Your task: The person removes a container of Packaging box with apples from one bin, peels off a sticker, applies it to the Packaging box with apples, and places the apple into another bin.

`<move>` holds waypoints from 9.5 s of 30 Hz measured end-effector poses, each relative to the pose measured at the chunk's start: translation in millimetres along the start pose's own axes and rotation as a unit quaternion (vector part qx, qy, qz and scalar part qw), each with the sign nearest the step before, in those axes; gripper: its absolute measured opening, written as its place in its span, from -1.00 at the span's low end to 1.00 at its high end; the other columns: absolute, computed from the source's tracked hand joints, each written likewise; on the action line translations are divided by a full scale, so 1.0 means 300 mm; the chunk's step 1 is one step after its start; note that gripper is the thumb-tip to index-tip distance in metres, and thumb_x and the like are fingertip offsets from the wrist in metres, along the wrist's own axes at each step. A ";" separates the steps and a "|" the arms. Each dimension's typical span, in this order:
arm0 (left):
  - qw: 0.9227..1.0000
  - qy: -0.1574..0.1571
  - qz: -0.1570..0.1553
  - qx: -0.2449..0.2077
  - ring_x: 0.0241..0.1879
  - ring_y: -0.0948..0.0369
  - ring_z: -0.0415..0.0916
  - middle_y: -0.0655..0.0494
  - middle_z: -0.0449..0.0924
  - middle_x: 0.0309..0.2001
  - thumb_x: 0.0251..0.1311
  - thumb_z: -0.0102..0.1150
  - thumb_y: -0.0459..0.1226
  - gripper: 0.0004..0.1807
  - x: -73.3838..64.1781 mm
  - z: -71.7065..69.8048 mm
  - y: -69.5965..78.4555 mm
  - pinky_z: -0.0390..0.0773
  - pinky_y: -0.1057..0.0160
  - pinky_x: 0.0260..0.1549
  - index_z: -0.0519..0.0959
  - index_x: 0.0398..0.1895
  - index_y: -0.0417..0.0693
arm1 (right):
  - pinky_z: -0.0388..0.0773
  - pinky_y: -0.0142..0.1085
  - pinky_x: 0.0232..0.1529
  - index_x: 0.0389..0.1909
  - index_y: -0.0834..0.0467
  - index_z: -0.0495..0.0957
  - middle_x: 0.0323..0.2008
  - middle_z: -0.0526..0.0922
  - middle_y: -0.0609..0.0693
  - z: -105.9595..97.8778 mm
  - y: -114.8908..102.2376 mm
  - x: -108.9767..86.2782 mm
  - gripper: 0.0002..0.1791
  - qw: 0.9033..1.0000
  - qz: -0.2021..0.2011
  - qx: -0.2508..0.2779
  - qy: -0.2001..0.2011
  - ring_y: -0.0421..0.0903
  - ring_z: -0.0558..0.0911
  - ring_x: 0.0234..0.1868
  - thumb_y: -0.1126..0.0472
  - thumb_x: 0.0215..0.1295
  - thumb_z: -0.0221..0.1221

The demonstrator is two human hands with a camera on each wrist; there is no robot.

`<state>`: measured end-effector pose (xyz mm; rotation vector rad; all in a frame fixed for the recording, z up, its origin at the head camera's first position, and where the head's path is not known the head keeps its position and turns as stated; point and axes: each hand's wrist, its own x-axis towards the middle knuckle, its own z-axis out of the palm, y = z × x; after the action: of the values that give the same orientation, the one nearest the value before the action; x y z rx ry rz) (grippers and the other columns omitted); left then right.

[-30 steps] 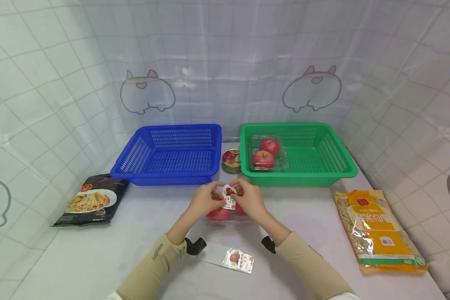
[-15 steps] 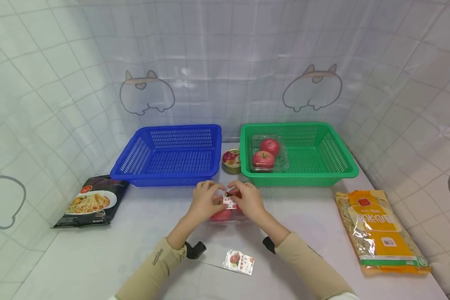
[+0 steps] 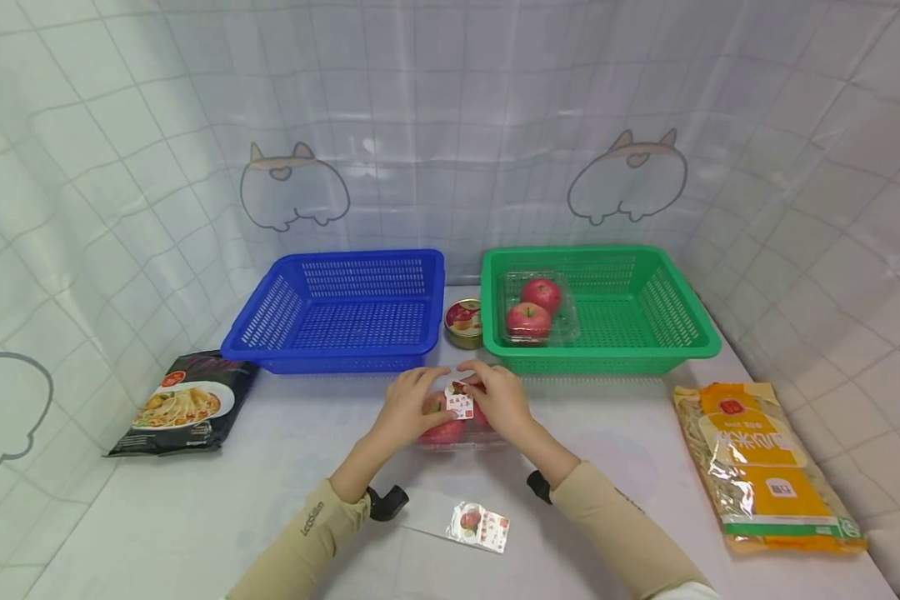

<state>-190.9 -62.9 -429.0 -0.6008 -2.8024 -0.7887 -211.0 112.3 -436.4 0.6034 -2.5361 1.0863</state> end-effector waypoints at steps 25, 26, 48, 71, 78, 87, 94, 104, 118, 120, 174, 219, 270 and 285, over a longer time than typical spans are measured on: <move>0.994 -0.079 0.030 0.064 0.12 -0.08 0.20 -0.09 0.33 0.13 0.02 0.28 0.04 -0.43 0.026 -0.035 -0.006 0.25 -0.09 0.02 0.51 0.13 0.06 | 0.31 -0.08 -0.19 -0.05 0.08 0.57 -0.33 0.70 -0.04 -0.007 0.007 -0.031 -0.56 0.995 -0.027 -0.098 0.000 0.02 0.46 -0.20 0.24 -0.04 0.37; 0.995 -0.076 0.032 0.060 0.12 -0.08 0.20 -0.10 0.33 0.13 0.02 0.28 0.04 -0.42 0.025 -0.038 -0.005 0.24 -0.10 0.03 0.51 0.13 0.05 | 0.31 -0.06 -0.16 -0.05 0.08 0.57 -0.30 0.70 -0.03 -0.011 0.010 -0.037 -0.56 0.995 -0.027 -0.097 0.003 0.03 0.46 -0.18 0.22 -0.04 0.37; 0.880 -0.066 -0.250 -0.397 0.21 -0.26 0.16 -0.42 0.08 0.26 0.19 0.09 -0.12 -0.12 -0.137 -0.013 -0.085 0.28 -0.17 0.10 -0.15 0.39 -0.32 | 0.49 0.10 -0.10 0.41 0.21 -0.28 0.30 -0.04 0.38 -0.123 0.086 -0.168 0.02 0.837 0.361 0.390 -0.128 0.26 0.08 0.24 0.00 0.15 0.17; 0.837 -0.078 -0.276 -0.465 0.11 -0.16 0.29 -0.43 0.08 0.25 0.04 0.13 -0.32 -0.19 -0.169 -0.012 -0.076 0.45 -0.06 -0.02 -0.01 0.35 -0.28 | 0.46 0.19 -0.12 0.39 0.27 -0.19 0.29 0.01 0.35 -0.141 0.068 -0.173 -0.16 0.794 0.380 0.452 -0.146 0.27 0.17 0.21 0.24 0.19 0.08; 0.853 -0.069 -0.258 -0.448 0.11 -0.13 0.29 -0.36 0.14 0.23 0.09 0.16 -0.27 -0.22 -0.192 -0.068 -0.055 0.47 0.00 -0.07 0.03 0.34 -0.22 | 0.52 0.12 -0.16 0.38 0.21 -0.13 0.27 0.05 0.29 -0.178 0.024 -0.172 -0.18 0.805 0.365 0.444 -0.146 0.19 0.25 0.15 0.21 0.20 0.11; 0.833 -0.025 -0.233 -0.501 0.16 -0.11 0.22 -0.27 0.17 0.18 0.23 -0.03 -0.21 -0.42 -0.196 -0.148 -0.033 0.50 -0.04 -0.11 0.09 0.29 -0.13 | 0.55 0.05 -0.17 0.38 0.15 -0.05 0.27 0.11 0.27 -0.221 -0.032 -0.126 -0.21 0.828 0.336 0.420 -0.158 0.13 0.38 0.06 0.17 0.20 0.12; 0.832 0.008 -0.225 -0.506 0.09 -0.05 0.27 -0.23 0.18 0.16 0.22 -0.03 -0.23 -0.43 -0.178 -0.199 -0.044 0.51 0.04 -0.14 0.07 0.27 -0.08 | 0.55 0.00 -0.14 0.39 0.12 -0.01 0.24 0.19 0.27 -0.236 -0.072 -0.042 -0.21 0.844 0.317 0.402 -0.160 0.08 0.43 0.00 0.17 0.17 0.13; 0.811 0.029 -0.233 -0.535 -0.14 0.10 0.46 -0.10 0.41 -0.11 0.17 -0.03 -0.25 -0.44 -0.165 -0.256 -0.063 0.51 0.09 -0.11 -0.04 0.16 0.05 | 0.54 0.02 -0.13 0.38 0.13 0.07 0.23 0.24 0.22 -0.207 -0.104 0.084 -0.27 0.843 0.317 0.404 -0.159 0.13 0.33 0.15 0.17 0.21 0.13; 0.727 0.113 -0.287 -0.613 -0.17 0.09 0.49 -0.11 0.13 0.08 0.17 -0.04 -0.33 -0.44 -0.102 -0.296 -0.100 0.54 0.02 -0.11 -0.10 0.11 0.04 | 0.39 -0.04 0.12 0.33 0.16 0.17 0.29 0.24 0.10 -0.142 -0.176 0.246 -0.38 0.845 0.284 0.445 -0.086 0.06 0.37 0.13 0.22 0.27 0.11; 0.704 0.131 -0.294 -0.633 -0.13 0.08 0.45 -0.05 0.10 0.09 0.18 -0.05 -0.32 -0.42 -0.092 -0.300 -0.103 0.53 0.03 -0.10 -0.13 0.14 0.06 | 0.31 -0.02 0.19 0.33 0.20 0.16 0.28 0.23 0.15 -0.122 -0.187 0.264 -0.40 0.837 0.276 0.468 -0.062 0.07 0.36 0.11 0.28 0.29 0.07; 0.650 0.336 -0.290 -0.617 0.16 -0.05 0.29 -0.14 0.00 0.22 0.17 0.17 -0.15 -0.07 -0.009 -0.373 -0.262 0.37 -0.03 0.09 -0.36 0.32 0.32 | 0.47 0.11 -0.04 0.41 -0.06 -0.01 0.27 0.23 0.16 0.333 -0.400 0.561 -0.05 0.753 0.351 0.539 -0.142 0.21 0.33 0.22 0.20 0.04 0.32; 0.712 0.422 -0.341 -0.445 0.39 -0.01 -0.10 -0.18 -0.12 0.41 0.14 0.06 -0.53 -0.14 -0.087 -0.310 -0.481 0.06 0.12 0.31 -0.16 0.43 -0.15 | 0.34 0.25 0.01 0.41 0.05 0.02 0.36 0.08 0.24 0.545 -0.289 0.653 -0.08 0.728 0.426 0.524 -0.117 0.34 0.28 0.23 0.38 0.06 0.26; 0.731 0.424 -0.345 -0.409 0.37 -0.06 -0.07 -0.17 -0.15 0.41 0.14 0.07 -0.48 -0.16 -0.085 -0.302 -0.481 0.09 0.05 0.29 -0.13 0.43 -0.13 | 0.24 0.08 0.20 0.46 0.04 -0.24 0.40 -0.10 0.28 0.477 -0.293 0.635 -0.06 0.776 0.433 0.431 -0.154 0.27 0.00 0.37 0.34 0.20 0.15; 0.769 0.388 -0.362 -0.355 0.37 -0.06 -0.07 -0.13 -0.18 0.42 0.19 0.07 -0.35 -0.15 -0.092 -0.317 -0.504 0.08 0.07 0.29 -0.18 0.45 -0.07 | 0.32 -0.04 0.18 0.29 0.20 0.26 0.26 0.33 0.20 0.238 -0.253 0.578 -0.50 0.805 0.293 0.464 -0.224 0.17 0.32 0.26 0.29 0.33 0.03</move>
<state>-225.0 -240.3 -425.9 0.6980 -1.8102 -1.7473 -331.3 -31.9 -361.1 0.2653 -2.4565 2.7689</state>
